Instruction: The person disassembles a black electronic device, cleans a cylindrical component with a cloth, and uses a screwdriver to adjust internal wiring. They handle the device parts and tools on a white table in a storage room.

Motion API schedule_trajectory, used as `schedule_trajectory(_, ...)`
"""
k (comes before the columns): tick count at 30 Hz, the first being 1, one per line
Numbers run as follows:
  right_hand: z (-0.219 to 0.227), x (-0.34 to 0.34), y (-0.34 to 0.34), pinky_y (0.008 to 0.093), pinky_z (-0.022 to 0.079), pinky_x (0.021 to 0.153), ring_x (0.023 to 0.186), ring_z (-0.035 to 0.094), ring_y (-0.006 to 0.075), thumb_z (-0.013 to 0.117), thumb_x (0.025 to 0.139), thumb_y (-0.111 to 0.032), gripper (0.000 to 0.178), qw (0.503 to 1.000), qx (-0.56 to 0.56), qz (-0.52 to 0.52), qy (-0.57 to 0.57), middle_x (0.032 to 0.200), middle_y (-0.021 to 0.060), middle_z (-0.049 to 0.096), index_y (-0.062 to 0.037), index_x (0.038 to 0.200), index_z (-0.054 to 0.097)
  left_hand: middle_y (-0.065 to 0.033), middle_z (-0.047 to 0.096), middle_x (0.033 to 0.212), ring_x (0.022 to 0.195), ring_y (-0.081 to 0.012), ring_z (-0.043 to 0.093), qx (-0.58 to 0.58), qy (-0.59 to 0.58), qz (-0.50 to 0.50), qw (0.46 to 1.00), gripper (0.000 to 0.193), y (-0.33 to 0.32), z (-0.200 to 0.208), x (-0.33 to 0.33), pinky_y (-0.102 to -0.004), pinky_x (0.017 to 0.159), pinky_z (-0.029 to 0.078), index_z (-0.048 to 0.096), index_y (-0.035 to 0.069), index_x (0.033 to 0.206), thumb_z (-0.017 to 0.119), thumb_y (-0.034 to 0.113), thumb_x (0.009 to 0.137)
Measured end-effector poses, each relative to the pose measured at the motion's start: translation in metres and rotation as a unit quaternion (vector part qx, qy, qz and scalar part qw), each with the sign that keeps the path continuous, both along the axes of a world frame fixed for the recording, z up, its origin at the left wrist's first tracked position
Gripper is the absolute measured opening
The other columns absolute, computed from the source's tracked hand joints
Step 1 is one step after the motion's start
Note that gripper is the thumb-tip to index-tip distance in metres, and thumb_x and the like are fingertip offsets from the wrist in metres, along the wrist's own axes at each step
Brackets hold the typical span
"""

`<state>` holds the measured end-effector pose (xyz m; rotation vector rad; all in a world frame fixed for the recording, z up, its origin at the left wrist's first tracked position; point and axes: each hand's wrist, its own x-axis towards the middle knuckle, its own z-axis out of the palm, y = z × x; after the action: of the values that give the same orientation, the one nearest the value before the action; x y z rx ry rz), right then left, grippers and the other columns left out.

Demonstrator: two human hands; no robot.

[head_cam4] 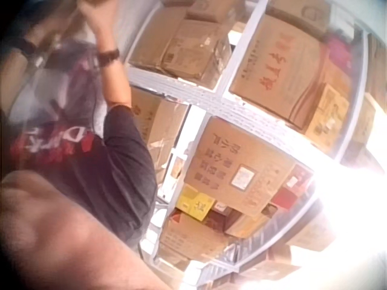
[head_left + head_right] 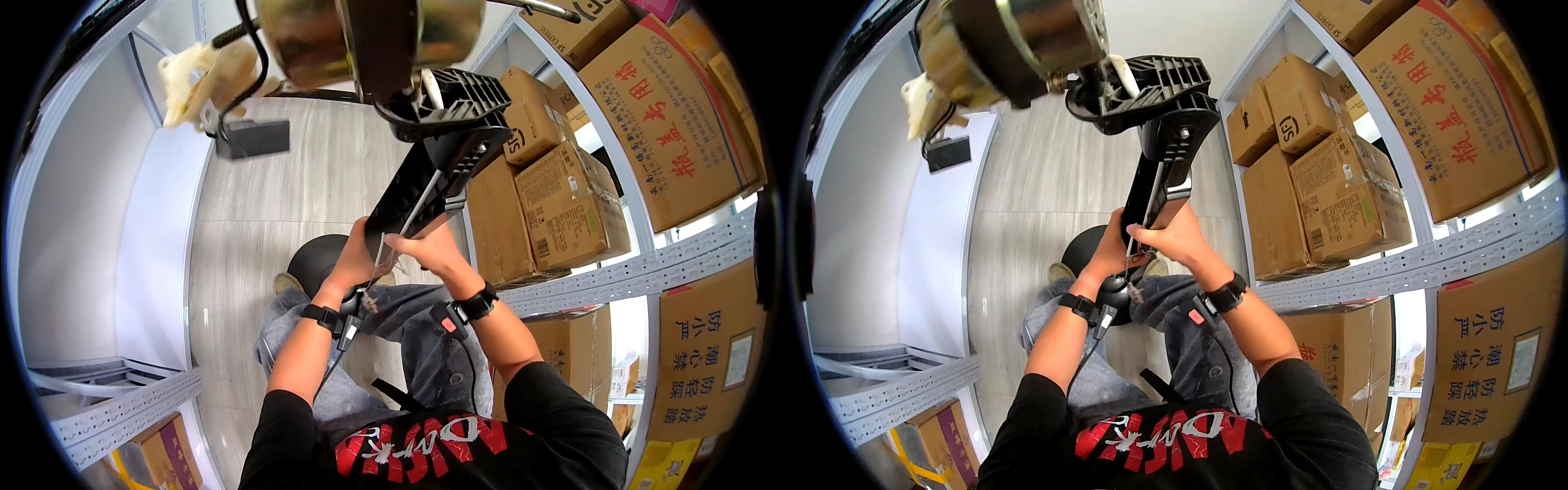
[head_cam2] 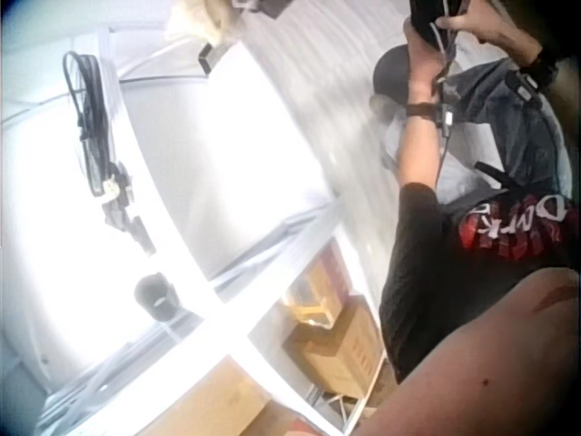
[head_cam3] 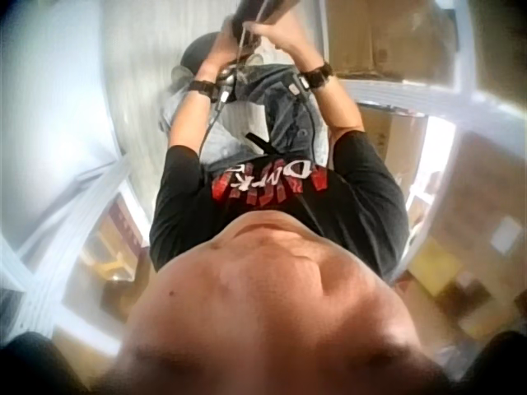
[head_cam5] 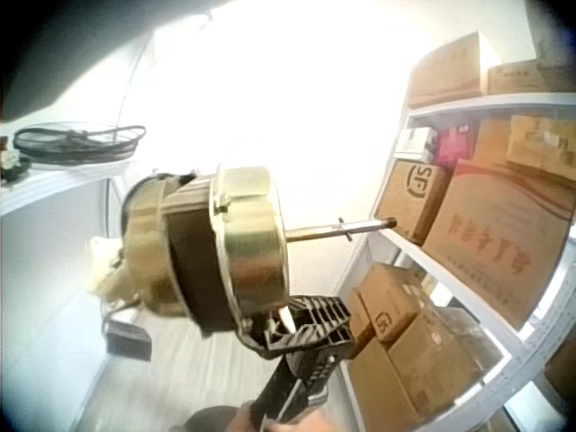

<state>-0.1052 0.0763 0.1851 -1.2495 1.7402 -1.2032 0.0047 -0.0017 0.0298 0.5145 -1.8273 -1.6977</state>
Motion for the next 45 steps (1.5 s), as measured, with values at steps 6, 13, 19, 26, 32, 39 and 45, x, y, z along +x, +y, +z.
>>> schedule_trajectory(6,-0.016,0.017,-0.004,0.0313,0.052,0.071,0.078,0.062,0.0162,0.073,0.066,-0.004,0.038,0.99,-0.085,-0.106,-0.038,0.085,0.0076,0.063,0.0027,0.099,0.055,-0.0148,0.054,0.122,0.115,-0.0244,0.053,0.0,-0.013,-0.091,0.996,0.096,-0.016,-0.003,0.004,-0.0356,0.097,0.043,0.031,0.003,0.135,0.088,0.014,0.059)
schedule_trajectory(13,0.0,-0.008,-0.001,0.0334,0.051,0.077,0.084,0.061,0.0176,0.074,0.063,-0.007,0.04,0.998,-0.057,-0.006,-0.025,0.091,0.0079,0.063,0.0019,0.098,0.059,-0.0155,0.051,0.121,0.11,-0.0252,0.053,-0.001,0.015,-0.023,1.0,0.094,-0.006,-0.007,-0.006,-0.0354,0.094,0.044,0.031,0.001,0.133,0.087,0.011,0.059)
schedule_trajectory(19,0.017,-0.017,-0.004,0.0311,0.05,0.079,0.092,0.057,0.0157,0.078,0.06,-0.008,0.059,0.999,0.016,0.028,0.002,0.102,0.006,0.061,0.0012,0.113,0.054,-0.0123,0.05,0.115,0.105,-0.0223,0.054,-0.096,0.014,0.114,0.989,0.091,0.009,-0.012,-0.014,-0.0346,0.091,0.044,0.028,0.001,0.133,0.083,0.006,0.06)
schedule_trajectory(26,0.027,-0.023,-0.004,0.0305,0.05,0.078,0.087,0.059,0.0141,0.076,0.061,-0.004,0.044,0.998,0.035,0.044,-0.018,0.094,0.0051,0.064,0.0015,0.102,0.06,-0.0142,0.046,0.116,0.106,-0.0243,0.052,-0.052,0.04,0.112,0.992,0.082,0.017,0.024,-0.009,-0.034,0.091,0.044,0.032,0.0,0.129,0.079,0.011,0.063)
schedule_trajectory(32,0.022,-0.01,0.0,0.0297,0.049,0.07,0.079,0.059,0.0132,0.073,0.063,-0.003,0.033,0.999,-0.012,0.03,-0.009,0.086,0.005,0.064,0.0022,0.094,0.061,-0.013,0.049,0.116,0.106,-0.0224,0.052,-0.029,0.035,0.062,0.997,0.088,0.009,0.014,-0.006,-0.0338,0.091,0.044,0.03,0.001,0.132,0.082,0.009,0.061)
schedule_trajectory(39,0.022,0.013,0.001,0.0281,0.051,0.063,0.072,0.061,0.0146,0.069,0.064,0.001,0.025,0.997,-0.028,-0.038,-0.062,0.079,0.0073,0.064,0.004,0.088,0.06,-0.0099,0.054,0.113,0.098,-0.0193,0.057,-0.031,-0.001,-0.036,0.999,0.095,-0.009,0.002,0.0,-0.0327,0.088,0.047,0.029,0.003,0.135,0.086,0.005,0.059)
schedule_trajectory(45,0.018,-0.01,-0.005,0.0285,0.05,0.072,0.086,0.059,0.0142,0.075,0.061,0.001,0.047,0.998,-0.029,0.026,-0.051,0.095,0.0042,0.062,-0.0004,0.105,0.059,-0.0123,0.05,0.117,0.106,-0.0216,0.053,-0.097,0.032,0.048,0.994,0.093,-0.004,-0.001,-0.005,-0.0336,0.092,0.044,0.03,0.001,0.132,0.087,0.012,0.06)
